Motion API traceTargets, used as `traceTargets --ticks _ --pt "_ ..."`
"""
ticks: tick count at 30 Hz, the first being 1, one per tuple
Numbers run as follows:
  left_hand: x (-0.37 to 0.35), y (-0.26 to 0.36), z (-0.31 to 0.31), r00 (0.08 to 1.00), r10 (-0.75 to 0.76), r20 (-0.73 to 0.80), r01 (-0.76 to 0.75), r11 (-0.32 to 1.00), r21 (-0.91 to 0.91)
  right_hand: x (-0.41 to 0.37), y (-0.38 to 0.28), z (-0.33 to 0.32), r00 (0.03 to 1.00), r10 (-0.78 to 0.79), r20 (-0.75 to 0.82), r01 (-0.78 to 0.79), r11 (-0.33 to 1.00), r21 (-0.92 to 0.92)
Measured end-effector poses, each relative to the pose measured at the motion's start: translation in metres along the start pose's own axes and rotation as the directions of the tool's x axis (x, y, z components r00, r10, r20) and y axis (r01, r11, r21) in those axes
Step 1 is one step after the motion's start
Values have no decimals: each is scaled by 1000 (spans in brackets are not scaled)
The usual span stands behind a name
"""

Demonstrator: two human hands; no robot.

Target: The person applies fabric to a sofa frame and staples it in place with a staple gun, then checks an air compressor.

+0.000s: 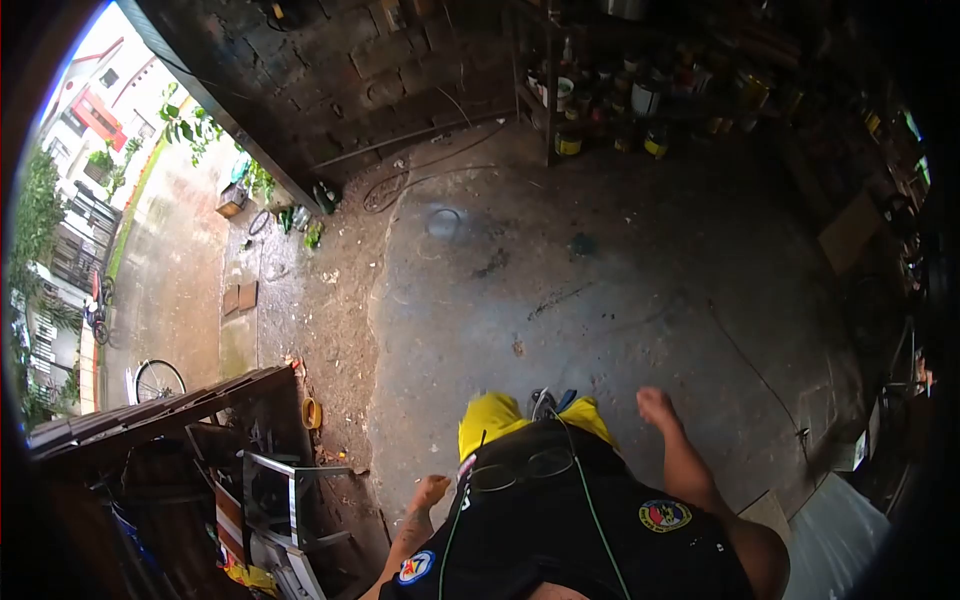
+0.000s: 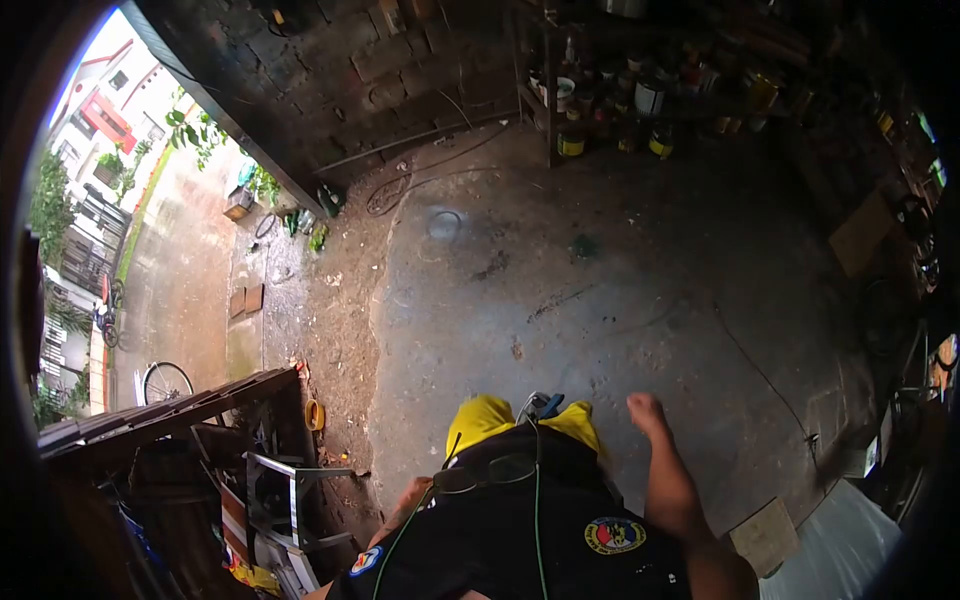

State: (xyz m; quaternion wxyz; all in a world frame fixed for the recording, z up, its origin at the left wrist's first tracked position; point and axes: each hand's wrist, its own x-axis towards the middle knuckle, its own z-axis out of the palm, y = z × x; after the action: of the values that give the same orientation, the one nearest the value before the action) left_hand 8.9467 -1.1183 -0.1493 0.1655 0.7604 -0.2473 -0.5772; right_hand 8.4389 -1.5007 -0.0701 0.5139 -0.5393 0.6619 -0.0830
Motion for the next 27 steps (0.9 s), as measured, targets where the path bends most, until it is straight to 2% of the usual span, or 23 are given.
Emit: traceTargets --ticks 1,2,3,4,8,9,10,11,13,16,17,18,19,20,21,22,23,24,26,27 --pt "-24 24 3 990 -54 -134 53 998 -15 30 -29 -9 999 -2 45 1 1000 25" --pt "-34 38 0 982 -154 -105 139 980 -144 61 -56 -15 998 -53 43 57 995 -86" --pt "-45 52 -4 965 -253 -76 225 937 -266 83 -83 -15 997 -82 0 82 996 -20" --pt "-43 59 -8 956 -288 -52 258 912 -318 104 -107 -13 993 -109 -48 111 993 45" --pt "22 37 -38 953 -294 69 292 840 -458 185 -152 -2 990 -131 -45 130 991 -31" --pt "48 30 -51 961 -252 112 273 808 -522 205 -148 7 985 -168 -38 163 982 -99" --pt "84 25 -66 983 -131 131 183 793 -581 221 -146 13 978 -206 -26 199 965 -169" --pt "146 27 -91 947 320 -12 -279 808 -519 227 -147 18 985 -170 14 169 970 -176" --pt "177 97 -138 812 581 -51 -429 536 -727 228 -151 25 989 -107 97 127 966 -224" --pt "257 213 -228 953 302 -17 -243 732 -636 227 -139 28 988 32 148 -9 989 -150" --pt "309 227 -254 958 286 5 -199 678 -707 218 -149 26 988 50 146 -28 988 -153" --pt "360 261 -286 961 263 -82 -275 900 -338 208 -161 23 978 171 122 -171 985 -10" --pt "401 300 -298 862 464 -204 -387 863 326 210 -176 24 954 275 118 -290 948 133" --pt "411 363 -323 856 471 -213 -349 830 435 211 -183 24 934 336 117 -356 892 278" --pt "425 410 -342 670 701 -245 -513 676 530 212 -180 25 910 394 128 -410 812 415" --pt "421 478 -361 676 704 -218 -491 651 578 215 -191 29 879 466 99 -465 794 391" --pt "454 508 -379 695 685 -218 -442 647 622 219 -207 30 843 534 64 -517 773 368" --pt "490 531 -396 552 817 -164 -553 506 662 222 -226 29 843 535 60 -522 785 333" --pt "483 631 -403 675 630 -383 -475 769 428 242 -250 25 847 529 52 -521 805 285" --pt "482 671 -406 670 604 -432 -493 797 350 255 -259 23 848 522 94 -529 819 225"
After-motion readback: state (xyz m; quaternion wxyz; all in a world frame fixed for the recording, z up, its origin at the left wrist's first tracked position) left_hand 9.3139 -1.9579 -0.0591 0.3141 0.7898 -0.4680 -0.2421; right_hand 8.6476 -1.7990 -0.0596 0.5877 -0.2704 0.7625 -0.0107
